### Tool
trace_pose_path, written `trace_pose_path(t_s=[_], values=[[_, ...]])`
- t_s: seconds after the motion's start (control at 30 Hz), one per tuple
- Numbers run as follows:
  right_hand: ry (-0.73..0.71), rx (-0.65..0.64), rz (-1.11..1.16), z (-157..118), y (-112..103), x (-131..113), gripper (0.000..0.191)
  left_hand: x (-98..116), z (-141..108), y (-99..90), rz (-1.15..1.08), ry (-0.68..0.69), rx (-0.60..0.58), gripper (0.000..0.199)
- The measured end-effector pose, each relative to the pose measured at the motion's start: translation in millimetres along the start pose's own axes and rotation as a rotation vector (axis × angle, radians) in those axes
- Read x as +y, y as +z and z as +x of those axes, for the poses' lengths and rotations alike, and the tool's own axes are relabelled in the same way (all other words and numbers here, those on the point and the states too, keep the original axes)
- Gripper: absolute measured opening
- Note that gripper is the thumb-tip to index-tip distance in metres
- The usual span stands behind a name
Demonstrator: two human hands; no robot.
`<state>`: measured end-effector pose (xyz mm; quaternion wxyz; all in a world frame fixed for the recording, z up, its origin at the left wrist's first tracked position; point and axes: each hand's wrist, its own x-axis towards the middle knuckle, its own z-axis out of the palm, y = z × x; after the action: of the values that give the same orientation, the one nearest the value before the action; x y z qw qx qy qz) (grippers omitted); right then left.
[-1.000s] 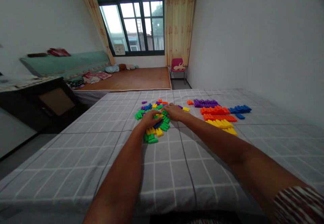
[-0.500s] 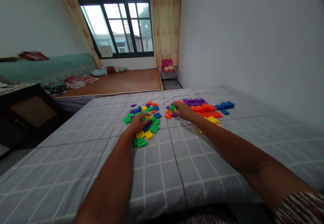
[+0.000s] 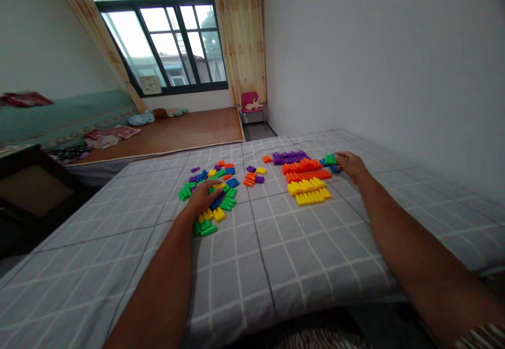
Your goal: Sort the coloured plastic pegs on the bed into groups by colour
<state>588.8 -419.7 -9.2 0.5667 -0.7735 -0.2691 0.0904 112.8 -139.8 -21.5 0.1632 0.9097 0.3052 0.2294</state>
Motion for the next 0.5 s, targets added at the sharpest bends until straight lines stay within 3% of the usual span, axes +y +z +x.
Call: trace_pose_path(t_s=[0.13,0.27,0.4,0.5], values=[[0.071,-0.206,-0.077,-2,-28,-4,0.03,-4,1,1.0,0.011,0.019,-0.007,0.052],[0.127,-0.399,-0.301,-3,-54,-3,0.03,-9,2,2.8,0.014,0.021,-0.001,0.056],[0.133,-0.548,-0.525,-4,-61,0,0.03,-11,3,2.7,0.029,0.022,0.005,0.058],[0.152,-0.551,-0.657,-5,-60,-3,0.027,-12,4,2.3,0.036,0.032,0.003,0.06]])
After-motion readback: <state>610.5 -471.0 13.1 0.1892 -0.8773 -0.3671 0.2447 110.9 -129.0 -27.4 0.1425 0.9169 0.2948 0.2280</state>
